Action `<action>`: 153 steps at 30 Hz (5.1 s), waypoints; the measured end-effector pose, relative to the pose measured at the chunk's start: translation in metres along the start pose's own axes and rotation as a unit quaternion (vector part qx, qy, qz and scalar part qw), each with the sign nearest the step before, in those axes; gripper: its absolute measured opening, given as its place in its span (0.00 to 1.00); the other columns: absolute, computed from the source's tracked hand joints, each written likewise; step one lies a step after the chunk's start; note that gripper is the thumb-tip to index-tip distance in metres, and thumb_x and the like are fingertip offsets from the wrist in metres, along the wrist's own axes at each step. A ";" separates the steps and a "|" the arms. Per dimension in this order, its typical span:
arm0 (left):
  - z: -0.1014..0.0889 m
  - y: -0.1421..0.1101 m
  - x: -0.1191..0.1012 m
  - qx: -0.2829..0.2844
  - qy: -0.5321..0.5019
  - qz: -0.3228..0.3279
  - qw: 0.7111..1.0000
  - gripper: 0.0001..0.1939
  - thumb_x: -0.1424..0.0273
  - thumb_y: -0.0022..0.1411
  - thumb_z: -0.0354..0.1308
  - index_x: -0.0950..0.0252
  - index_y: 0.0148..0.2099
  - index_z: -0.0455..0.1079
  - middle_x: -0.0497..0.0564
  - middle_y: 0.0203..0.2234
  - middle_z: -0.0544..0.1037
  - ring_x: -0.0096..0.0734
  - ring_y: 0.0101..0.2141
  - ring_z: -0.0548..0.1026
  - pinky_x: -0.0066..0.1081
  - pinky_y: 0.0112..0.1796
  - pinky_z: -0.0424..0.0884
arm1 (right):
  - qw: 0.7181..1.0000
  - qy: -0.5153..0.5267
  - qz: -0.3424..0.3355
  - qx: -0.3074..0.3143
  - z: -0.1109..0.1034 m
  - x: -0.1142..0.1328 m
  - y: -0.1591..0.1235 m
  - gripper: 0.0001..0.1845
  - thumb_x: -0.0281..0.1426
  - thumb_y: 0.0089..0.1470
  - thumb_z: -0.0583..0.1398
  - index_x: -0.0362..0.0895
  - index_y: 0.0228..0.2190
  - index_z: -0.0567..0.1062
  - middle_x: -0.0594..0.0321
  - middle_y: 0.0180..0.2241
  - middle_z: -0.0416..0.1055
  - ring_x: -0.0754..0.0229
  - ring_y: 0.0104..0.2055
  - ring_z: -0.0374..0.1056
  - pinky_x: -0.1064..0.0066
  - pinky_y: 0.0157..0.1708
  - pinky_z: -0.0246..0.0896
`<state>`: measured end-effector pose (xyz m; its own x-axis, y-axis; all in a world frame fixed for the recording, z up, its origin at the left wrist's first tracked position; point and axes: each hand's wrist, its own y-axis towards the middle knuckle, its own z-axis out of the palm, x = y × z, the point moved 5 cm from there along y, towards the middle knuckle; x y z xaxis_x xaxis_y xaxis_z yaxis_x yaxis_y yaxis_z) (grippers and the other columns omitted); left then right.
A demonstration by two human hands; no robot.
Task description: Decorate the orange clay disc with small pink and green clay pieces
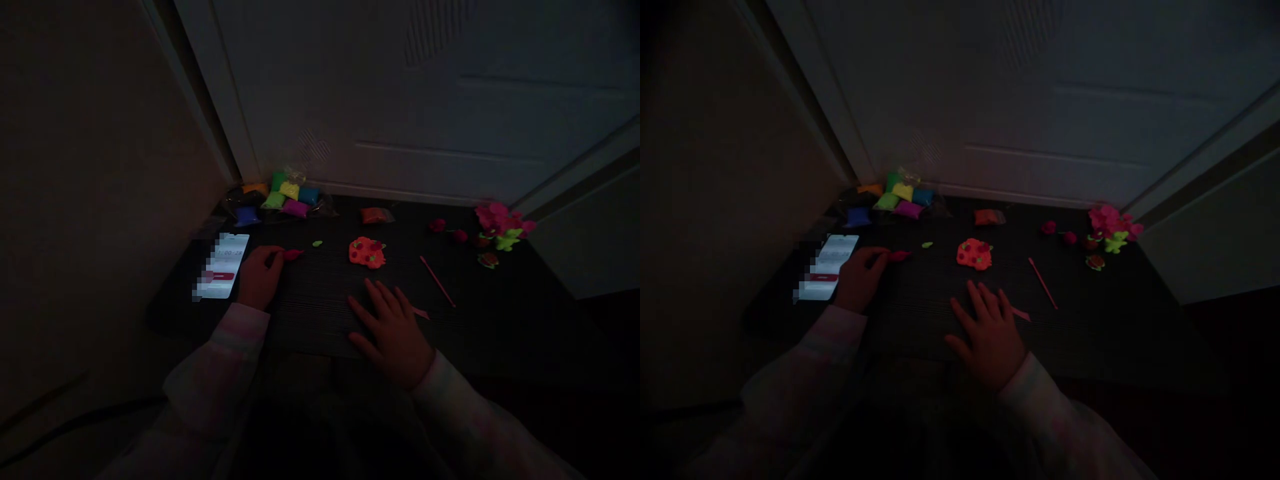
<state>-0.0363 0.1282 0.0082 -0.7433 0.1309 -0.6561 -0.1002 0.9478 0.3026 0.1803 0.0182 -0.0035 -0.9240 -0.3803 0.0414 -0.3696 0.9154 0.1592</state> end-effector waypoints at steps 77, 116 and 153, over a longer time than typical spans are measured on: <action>-0.013 -0.089 -0.103 0.076 -0.233 0.057 0.968 0.03 0.71 0.52 0.57 0.60 0.31 0.71 0.46 0.28 0.75 0.26 0.31 0.73 0.27 0.33 0.71 | 0.851 0.514 0.081 -0.062 -0.037 0.016 -0.022 0.23 0.38 0.58 0.41 0.54 0.55 0.50 0.65 0.59 0.47 0.61 0.59 0.45 0.62 0.53 0.51; 0.023 -0.108 -0.083 0.200 0.088 0.324 0.920 0.13 0.67 0.57 0.51 0.63 0.43 0.69 0.48 0.28 0.70 0.32 0.33 0.63 0.37 0.39 0.61 | 0.994 0.078 -0.047 0.067 -0.007 -0.002 0.003 0.22 0.38 0.52 0.52 0.47 0.48 0.64 0.50 0.54 0.54 0.47 0.50 0.54 0.53 0.44 0.52; 0.023 -0.110 -0.084 0.175 0.109 0.335 0.920 0.14 0.66 0.55 0.52 0.66 0.43 0.69 0.49 0.30 0.71 0.33 0.33 0.64 0.37 0.38 0.62 | 0.994 0.081 -0.031 0.062 -0.009 -0.002 0.005 0.20 0.35 0.52 0.53 0.47 0.48 0.66 0.51 0.54 0.55 0.47 0.51 0.54 0.53 0.43 0.54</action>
<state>0.0527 0.0201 0.0142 -0.6794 0.6937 -0.2391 0.6187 0.7168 0.3217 0.1812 0.0220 0.0056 -0.8746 -0.4443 0.1941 -0.4446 0.8946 0.0442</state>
